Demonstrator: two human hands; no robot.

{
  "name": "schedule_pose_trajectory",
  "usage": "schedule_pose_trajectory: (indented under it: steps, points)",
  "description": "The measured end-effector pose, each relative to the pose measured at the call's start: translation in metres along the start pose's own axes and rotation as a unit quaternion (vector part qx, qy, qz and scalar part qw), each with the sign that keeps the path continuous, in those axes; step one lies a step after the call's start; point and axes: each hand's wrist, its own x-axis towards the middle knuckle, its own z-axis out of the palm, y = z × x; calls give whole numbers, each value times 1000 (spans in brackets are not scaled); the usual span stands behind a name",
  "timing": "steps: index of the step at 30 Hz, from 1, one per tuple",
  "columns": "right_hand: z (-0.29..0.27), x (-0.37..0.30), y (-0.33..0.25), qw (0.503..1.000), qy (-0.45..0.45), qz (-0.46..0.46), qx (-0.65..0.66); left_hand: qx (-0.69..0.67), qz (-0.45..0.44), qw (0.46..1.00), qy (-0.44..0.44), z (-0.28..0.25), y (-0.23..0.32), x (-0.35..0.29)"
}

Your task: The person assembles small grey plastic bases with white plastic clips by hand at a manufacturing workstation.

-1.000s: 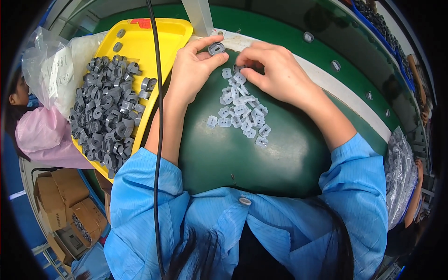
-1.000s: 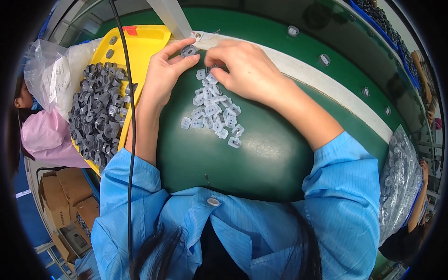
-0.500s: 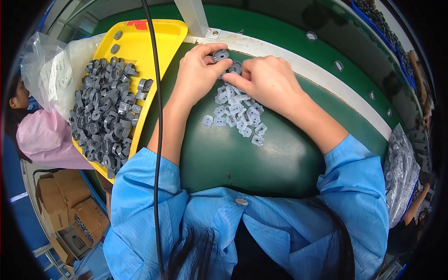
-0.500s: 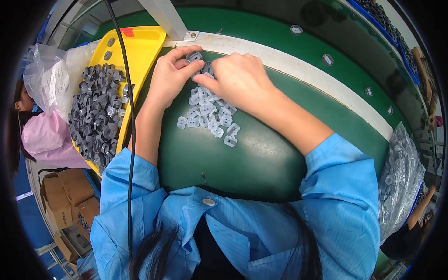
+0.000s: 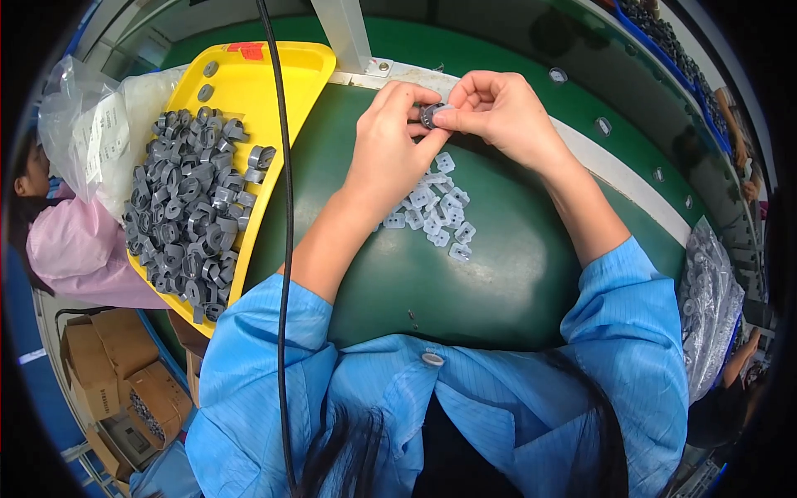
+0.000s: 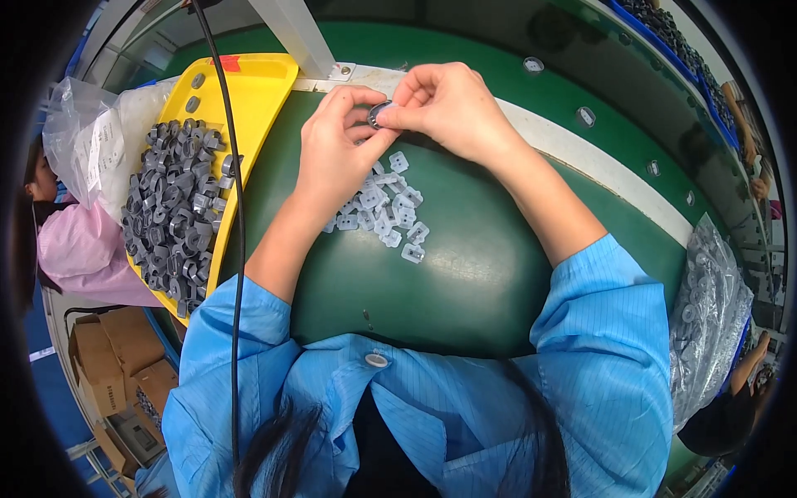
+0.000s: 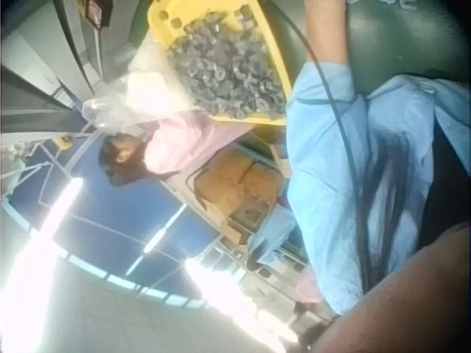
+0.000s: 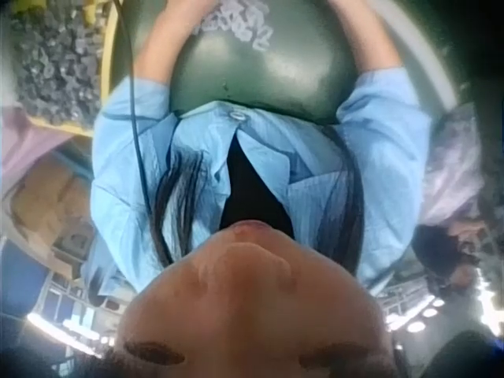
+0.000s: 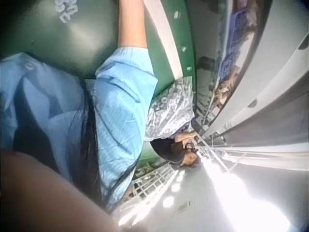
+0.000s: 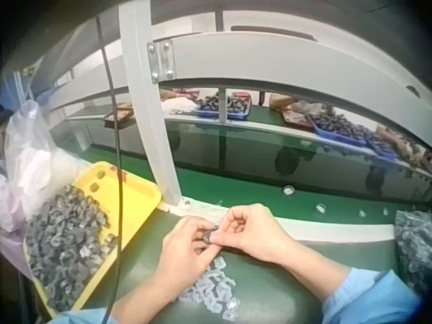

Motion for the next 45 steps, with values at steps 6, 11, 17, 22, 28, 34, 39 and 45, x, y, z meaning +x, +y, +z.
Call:
schedule_pose_trajectory:
  steps: [6, 11, 17, 22, 28, 34, 39, 45]
  points:
    - [8, -10, -6, 972, 100, -157, -142, 22, 28, 998, 55, 5, 1, 1]
    - [9, -1, 9, 993, 62, -97, 19, 17, 42, 995, 86, 6, 3, 4]
    - [4, -1, 2, 989, 52, -117, -71, 28, 59, 995, 82, 4, 0, 2]
    - [7, 7, 12, 985, 78, -152, -17, -2, 95, 991, 91, 5, 4, 2]
    - [3, 4, 13, 984, -34, -62, 163, 84, 129, 986, 62, 0, 7, 0]
    - [-19, 3, -1, 979, -134, 40, 150, 113, 195, 974, -22, -14, 2, 3]
    - [-5, -6, -9, 997, -62, -46, -29, 143, 213, 966, -30, -17, 3, 4]
    - [-5, 3, -4, 947, -123, -60, 291, 63, 237, 967, 76, -9, 12, 11]
